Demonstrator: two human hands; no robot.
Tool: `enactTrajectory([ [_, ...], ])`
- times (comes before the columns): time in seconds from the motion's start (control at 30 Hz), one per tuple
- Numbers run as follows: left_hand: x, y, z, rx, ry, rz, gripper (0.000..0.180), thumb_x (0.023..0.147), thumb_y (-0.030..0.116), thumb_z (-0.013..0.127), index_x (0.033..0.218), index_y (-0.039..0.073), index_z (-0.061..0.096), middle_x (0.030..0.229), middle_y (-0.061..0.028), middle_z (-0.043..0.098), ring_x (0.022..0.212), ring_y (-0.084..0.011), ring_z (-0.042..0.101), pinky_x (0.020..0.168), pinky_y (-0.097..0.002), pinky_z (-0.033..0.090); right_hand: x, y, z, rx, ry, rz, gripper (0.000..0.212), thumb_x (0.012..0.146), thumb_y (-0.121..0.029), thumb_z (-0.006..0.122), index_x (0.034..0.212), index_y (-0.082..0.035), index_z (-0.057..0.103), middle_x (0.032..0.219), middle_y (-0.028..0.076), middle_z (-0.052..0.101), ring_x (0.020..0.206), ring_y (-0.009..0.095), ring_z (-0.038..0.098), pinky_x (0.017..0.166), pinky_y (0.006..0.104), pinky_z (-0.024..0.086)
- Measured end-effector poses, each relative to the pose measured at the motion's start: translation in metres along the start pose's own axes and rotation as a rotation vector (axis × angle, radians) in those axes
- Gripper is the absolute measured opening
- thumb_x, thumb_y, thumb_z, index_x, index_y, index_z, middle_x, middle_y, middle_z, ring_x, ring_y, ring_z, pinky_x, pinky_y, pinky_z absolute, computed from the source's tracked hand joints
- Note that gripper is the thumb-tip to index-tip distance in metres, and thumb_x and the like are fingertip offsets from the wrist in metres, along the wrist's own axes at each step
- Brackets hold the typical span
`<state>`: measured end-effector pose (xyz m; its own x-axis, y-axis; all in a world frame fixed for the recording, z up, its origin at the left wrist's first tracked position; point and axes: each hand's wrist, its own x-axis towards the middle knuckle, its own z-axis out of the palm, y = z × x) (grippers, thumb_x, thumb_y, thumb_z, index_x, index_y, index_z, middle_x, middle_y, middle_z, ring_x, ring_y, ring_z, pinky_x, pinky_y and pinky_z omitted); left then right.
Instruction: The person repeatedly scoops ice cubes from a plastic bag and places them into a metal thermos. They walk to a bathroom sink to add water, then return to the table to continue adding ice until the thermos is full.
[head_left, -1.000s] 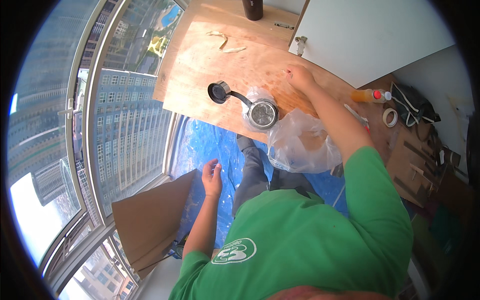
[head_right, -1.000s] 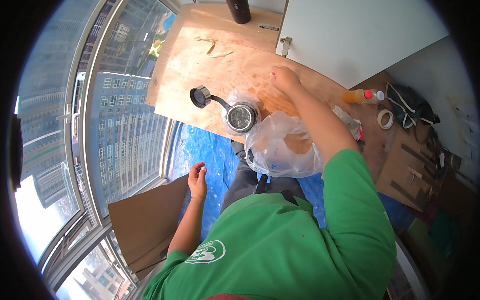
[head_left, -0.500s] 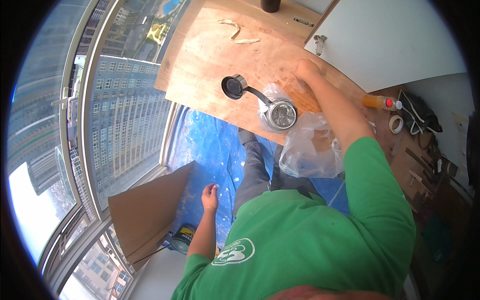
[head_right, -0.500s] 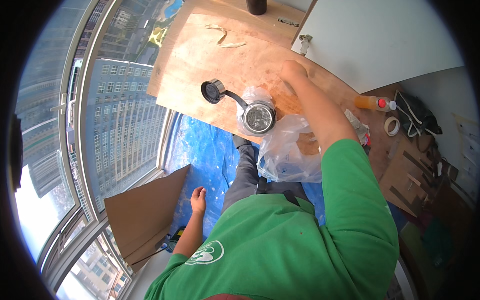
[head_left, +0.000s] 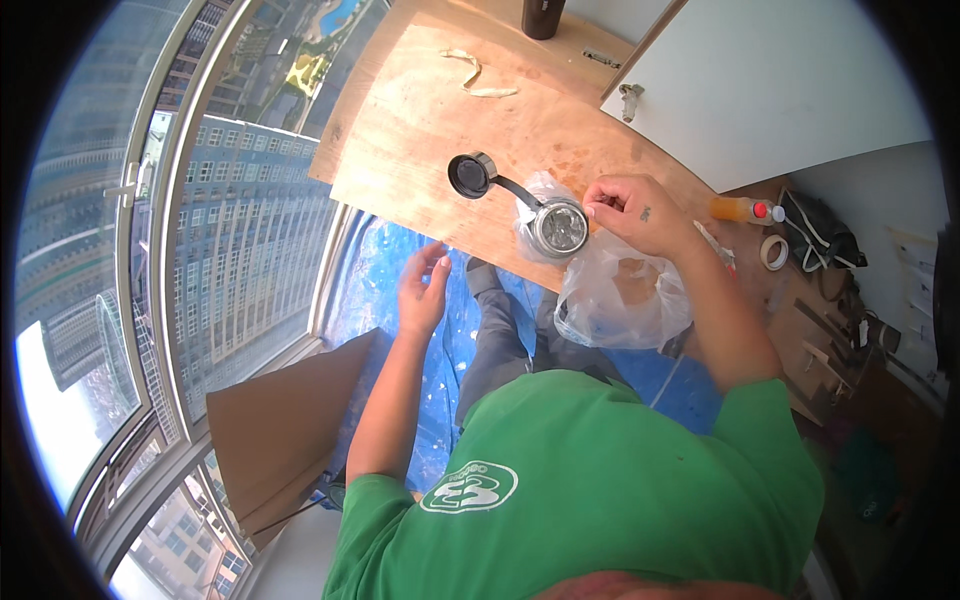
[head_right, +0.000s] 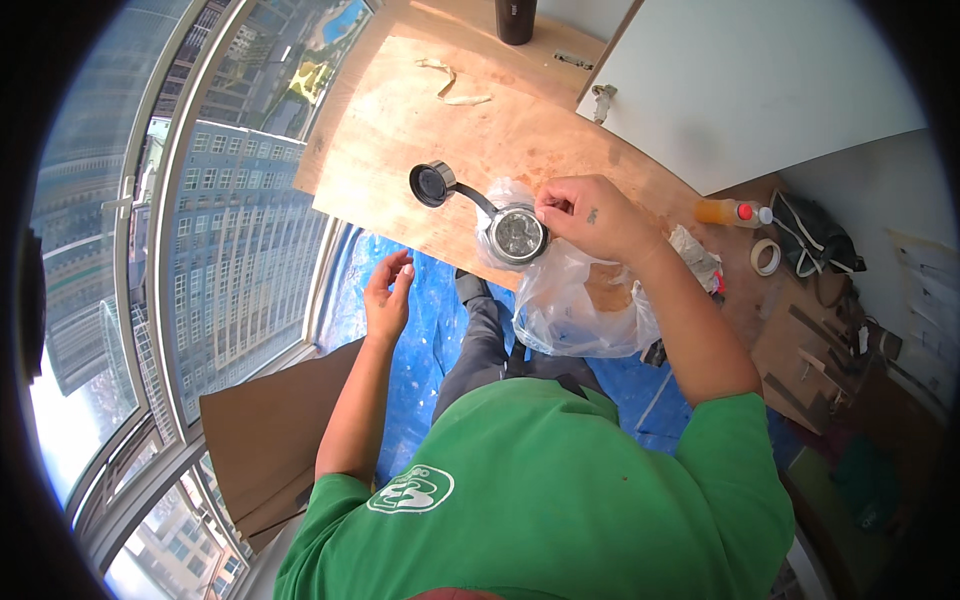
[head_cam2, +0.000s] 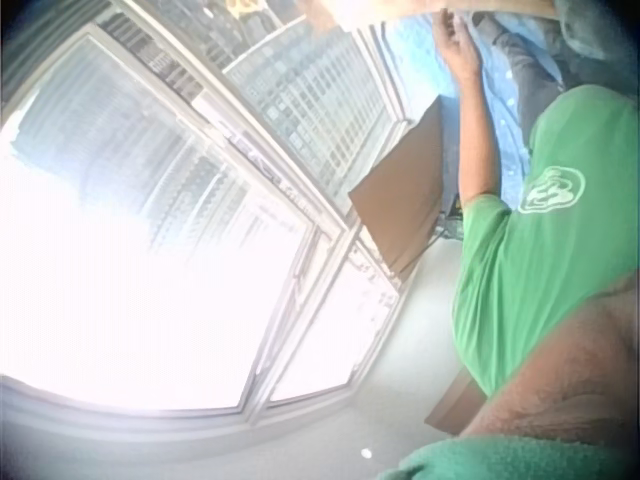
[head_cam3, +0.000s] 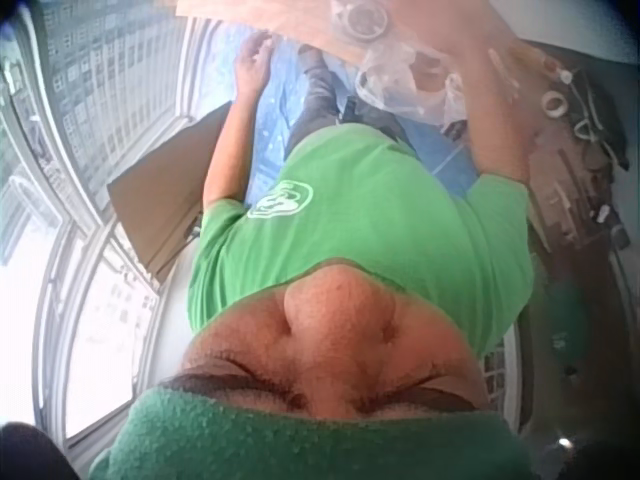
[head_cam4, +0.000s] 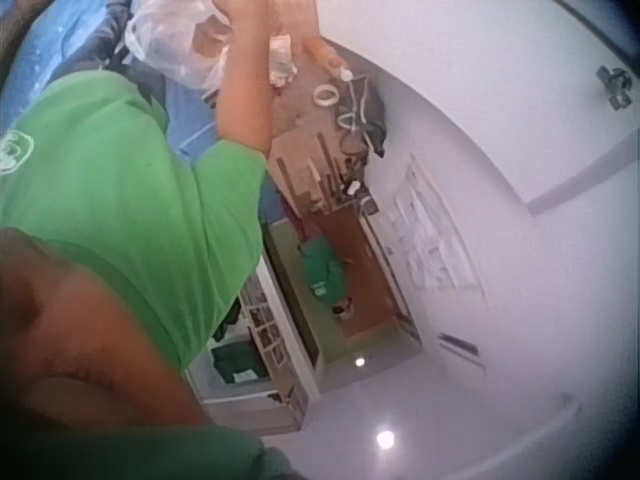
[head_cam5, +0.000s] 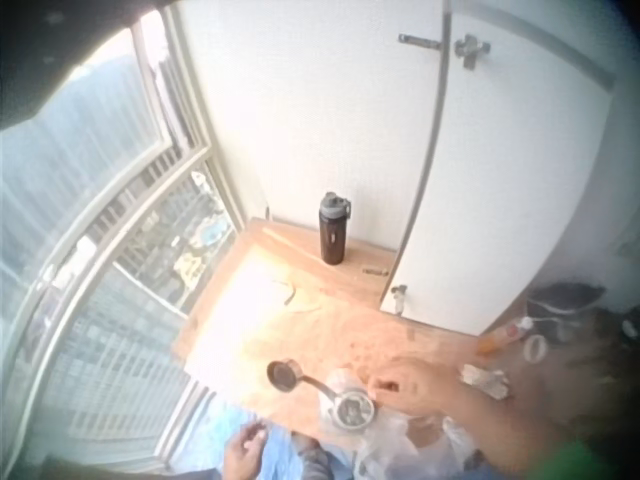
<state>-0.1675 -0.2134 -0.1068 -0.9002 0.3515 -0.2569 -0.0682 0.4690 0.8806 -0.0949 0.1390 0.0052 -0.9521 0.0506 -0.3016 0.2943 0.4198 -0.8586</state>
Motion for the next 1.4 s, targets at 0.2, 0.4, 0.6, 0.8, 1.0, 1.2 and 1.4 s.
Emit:
enactTrajectory([
  [0.2, 0.125, 0.075, 0.028, -0.212, -0.119, -0.017, 0.047, 0.099, 0.035, 0.065, 0.132, 0.002, 0.061, 0.113, -0.0106, 0.069, 0.094, -0.0148, 0.063, 0.081, -0.0312, 0.052, -0.022, -0.033, 0.024, -0.416, 0.089, -0.291, 0.022, 0.086, -0.009, 0.061, 0.106, -0.004, 0.069, 0.078, 0.012, 0.063, 0.071, 0.024, 0.06, 0.069, 0.0354, 0.05],
  [0.4, 0.142, 0.109, 0.015, -0.052, -0.459, -0.31, 0.048, 0.096, 0.048, 0.065, 0.121, 0.008, 0.066, 0.105, -0.0077, 0.07, 0.095, -0.018, 0.068, 0.076, -0.0355, 0.059, -0.034, -0.018, -0.015, -0.206, 0.1, 0.039, 0.036, 0.083, -0.006, 0.061, 0.118, -0.004, 0.067, 0.094, 0.011, 0.068, 0.082, 0.024, 0.066, 0.074, 0.0351, 0.054],
  [0.6, 0.099, 0.168, -0.001, -0.165, -0.529, -0.312, 0.034, 0.097, 0.042, 0.062, 0.107, 0.01, 0.064, 0.102, -0.0072, 0.068, 0.088, -0.0176, 0.068, 0.07, -0.0357, 0.059, -0.034, 0.06, 0.033, 0.173, 0.044, -0.011, 0.054, 0.086, -0.005, 0.067, 0.139, -0.008, 0.057, 0.128, 0.008, 0.059, 0.104, 0.016, 0.061, 0.09, 0.0291, 0.051],
  [0.8, 0.04, 0.19, 0.046, -0.112, -0.463, -0.186, 0.047, 0.097, 0.038, 0.067, 0.127, 0.003, 0.064, 0.094, -0.0054, 0.066, 0.084, -0.0153, 0.063, 0.076, -0.0307, 0.053, -0.034, 0.065, 0.065, 0.259, 0.163, -0.058, 0.073, 0.078, -0.017, 0.079, 0.144, -0.009, 0.048, 0.132, 0.014, 0.056, 0.12, 0.026, 0.06, 0.101, 0.0377, 0.05],
  [1.0, 0.008, 0.183, 0.09, 0.575, -0.256, 0.305, 0.074, 0.086, 0.033, 0.079, 0.145, 0.002, 0.046, 0.124, -0.0264, 0.054, 0.113, -0.0409, 0.06, 0.098, -0.044, 0.051, -0.028, 0.084, 0.088, 0.02, 0.403, -0.221, 0.084, 0.075, -0.026, 0.086, 0.147, -0.011, 0.044, 0.133, 0.017, 0.055, 0.123, 0.036, 0.058, 0.101, 0.0436, 0.051],
  [1.2, -0.004, 0.174, 0.111, 0.688, -0.151, 0.404, 0.074, 0.082, 0.03, 0.082, 0.144, 0.005, 0.049, 0.121, -0.0232, 0.053, 0.12, -0.0418, 0.053, 0.098, -0.0469, 0.049, -0.028, 0.086, 0.095, 0.043, 0.459, -0.296, 0.082, 0.076, -0.03, 0.085, 0.145, -0.009, 0.046, 0.131, 0.017, 0.056, 0.12, 0.036, 0.058, 0.1, 0.0428, 0.052],
  [1.4, 0.002, 0.15, 0.117, 0.481, -0.122, 0.591, 0.071, 0.079, 0.02, 0.083, 0.141, 0.004, 0.052, 0.121, -0.0215, 0.054, 0.113, -0.0397, 0.058, 0.095, -0.0454, 0.051, -0.028, 0.091, 0.099, 0.039, 0.482, -0.303, 0.084, 0.076, -0.026, 0.082, 0.148, -0.008, 0.043, 0.13, 0.019, 0.056, 0.122, 0.038, 0.056, 0.102, 0.0433, 0.05],
])
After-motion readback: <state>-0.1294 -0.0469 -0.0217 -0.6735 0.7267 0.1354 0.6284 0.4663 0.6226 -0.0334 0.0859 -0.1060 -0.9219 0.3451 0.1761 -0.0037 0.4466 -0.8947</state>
